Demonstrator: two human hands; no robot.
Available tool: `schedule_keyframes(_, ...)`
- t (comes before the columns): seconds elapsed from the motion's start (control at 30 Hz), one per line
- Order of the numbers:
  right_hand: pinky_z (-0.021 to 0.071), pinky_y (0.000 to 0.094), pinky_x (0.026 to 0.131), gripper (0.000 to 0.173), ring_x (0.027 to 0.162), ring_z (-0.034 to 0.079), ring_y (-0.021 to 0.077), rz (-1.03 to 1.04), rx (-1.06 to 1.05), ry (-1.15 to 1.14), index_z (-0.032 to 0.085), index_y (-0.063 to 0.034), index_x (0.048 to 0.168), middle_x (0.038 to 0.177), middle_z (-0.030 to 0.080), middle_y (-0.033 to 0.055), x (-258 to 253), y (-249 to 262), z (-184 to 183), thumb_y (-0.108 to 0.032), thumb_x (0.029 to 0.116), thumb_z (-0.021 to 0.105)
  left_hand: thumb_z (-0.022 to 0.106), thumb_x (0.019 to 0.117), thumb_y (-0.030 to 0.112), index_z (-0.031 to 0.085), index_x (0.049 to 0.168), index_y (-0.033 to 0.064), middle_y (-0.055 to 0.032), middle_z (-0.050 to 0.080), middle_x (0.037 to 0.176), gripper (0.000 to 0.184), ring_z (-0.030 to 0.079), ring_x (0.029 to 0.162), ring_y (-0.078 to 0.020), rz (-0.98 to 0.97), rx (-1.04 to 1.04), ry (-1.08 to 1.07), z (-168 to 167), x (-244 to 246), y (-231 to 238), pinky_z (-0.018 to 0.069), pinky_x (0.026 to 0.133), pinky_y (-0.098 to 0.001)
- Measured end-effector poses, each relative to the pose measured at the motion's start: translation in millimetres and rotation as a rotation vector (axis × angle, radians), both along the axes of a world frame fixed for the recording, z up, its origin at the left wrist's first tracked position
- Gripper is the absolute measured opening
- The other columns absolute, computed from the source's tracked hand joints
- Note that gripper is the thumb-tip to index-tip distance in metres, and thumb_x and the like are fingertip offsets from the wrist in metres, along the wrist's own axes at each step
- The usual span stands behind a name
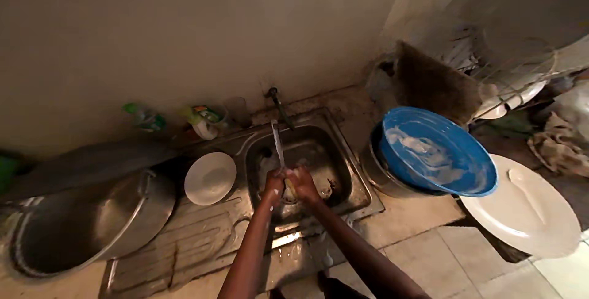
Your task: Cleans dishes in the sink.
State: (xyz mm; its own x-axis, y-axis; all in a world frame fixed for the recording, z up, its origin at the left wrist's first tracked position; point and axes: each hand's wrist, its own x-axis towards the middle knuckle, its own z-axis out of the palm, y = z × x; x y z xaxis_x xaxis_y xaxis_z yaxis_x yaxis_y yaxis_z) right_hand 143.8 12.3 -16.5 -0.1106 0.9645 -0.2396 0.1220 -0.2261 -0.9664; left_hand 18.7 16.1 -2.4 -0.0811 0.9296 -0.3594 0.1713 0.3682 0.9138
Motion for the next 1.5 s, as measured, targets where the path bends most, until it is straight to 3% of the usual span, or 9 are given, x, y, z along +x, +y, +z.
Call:
schedule_keyframes(0.2,0.0601,0.0396,0.074,0.04,0.087,0.067,0.0231,-0.425,-0.344,0.605,0.055,-0.0001,0.131,0.106,0.065,0.0151,35,26,0,-0.03,0.1112,0.038,0.042,0.1081,0.011,0.063,0.108,-0.0033,-0.0055,0.065,0.081,0.026,0.064,0.072,-0.0141,-0.078,0.038,-0.061,-9,-14,-1,0.0579,0.071,-0.0328)
schedule_keyframes(0.37,0.044,0.03,0.041,0.053,0.049,0.051,0.0142,-0.039,-0.479,0.545,0.059,-0.0109,0.119,0.071,0.057,0.0044,9,20,12,-0.053,0.1093,0.029,0.049,0.1063,0.013,0.067,0.118,-0.0019,-0.0081,0.066,0.1,0.026,0.061,0.089,-0.0117,-0.192,-0.031,-0.002,-5,2,-7,0.0521,0.082,-0.0311)
schedule_keyframes(0.6,0.0536,0.0311,0.046,0.048,0.059,0.063,0.0148,0.067,-0.362,0.833,0.054,-0.0152,0.13,0.083,0.065,0.0051,12,8,3,-0.051,0.11,0.029,0.052,0.1056,0.015,0.065,0.124,0.0005,-0.0076,0.066,0.108,0.027,0.061,0.094,-0.0112,-0.32,-0.085,0.001,17,-9,-15,0.0526,0.085,-0.0321)
schedule_keyframes(0.73,0.0576,0.0413,0.095,0.069,0.118,0.064,0.0196,-0.025,-0.231,1.17,0.046,-0.0144,0.147,0.133,0.064,0.0087,13,20,-8,-0.063,0.106,0.02,0.049,0.1067,0.016,0.065,0.119,-0.0006,-0.0049,0.065,0.097,0.027,0.061,0.087,-0.0102,-0.357,-0.044,-0.067,21,-3,-23,0.0538,0.082,-0.0308)
schedule_keyframes(0.9,0.0557,0.0318,0.055,0.048,0.063,0.063,0.0166,-0.294,-0.404,1.087,0.055,-0.0078,0.115,0.079,0.064,0.0076,6,34,-15,-0.045,0.11,0.024,0.048,0.1054,0.012,0.068,0.104,0.0026,0.0023,0.064,0.082,0.022,0.062,0.075,-0.0076,-0.41,0.024,-0.174,42,4,-32,0.0554,0.074,-0.0271)
schedule_keyframes(1.07,0.0565,0.0348,0.06,0.047,0.071,0.064,0.0179,-0.299,-0.4,1.167,0.053,-0.0109,0.118,0.088,0.063,0.0086,10,34,20,-0.046,0.1092,0.024,0.045,0.1076,0.013,0.067,0.108,-0.0004,0.0,0.062,0.077,0.026,0.06,0.065,-0.0084,-0.288,0.011,-0.033,48,-3,-22,0.0552,0.065,-0.026)
schedule_keyframes(1.23,0.0507,0.0302,0.047,0.05,0.054,0.054,0.013,-0.049,-0.26,0.515,0.05,-0.0092,0.135,0.077,0.058,0.005,-5,14,48,-0.05,0.1101,0.034,0.052,0.1042,0.011,0.057,0.123,-0.0027,-0.0089,0.061,0.096,0.024,0.058,0.081,-0.0125,-0.146,-0.107,0.129,47,-4,-12,0.0515,0.073,-0.0313)
schedule_keyframes(1.37,0.0485,0.0269,0.046,0.046,0.051,0.052,0.0102,0.01,-0.137,0.307,0.036,-0.0043,0.148,0.081,0.057,0.006,-1,1,53,-0.024,0.1084,0.049,0.052,0.1046,0.011,0.046,0.141,0.0,-0.0122,0.061,0.118,0.039,0.061,0.099,-0.0135,-0.167,-0.13,0.047,62,-1,-16,0.0531,0.088,-0.0323)
schedule_keyframes(1.5,0.0524,0.0336,0.1,0.049,0.115,0.062,0.0211,-0.191,0.051,0.233,0.041,0.0099,0.147,0.134,0.059,0.0252,0,33,53,-0.012,0.1053,0.053,0.044,0.1061,0.007,0.062,0.117,-0.0034,-0.0025,0.06,0.086,0.023,0.057,0.072,-0.0075,-0.266,-0.058,-0.024,53,10,-21,0.0522,0.068,-0.0255)
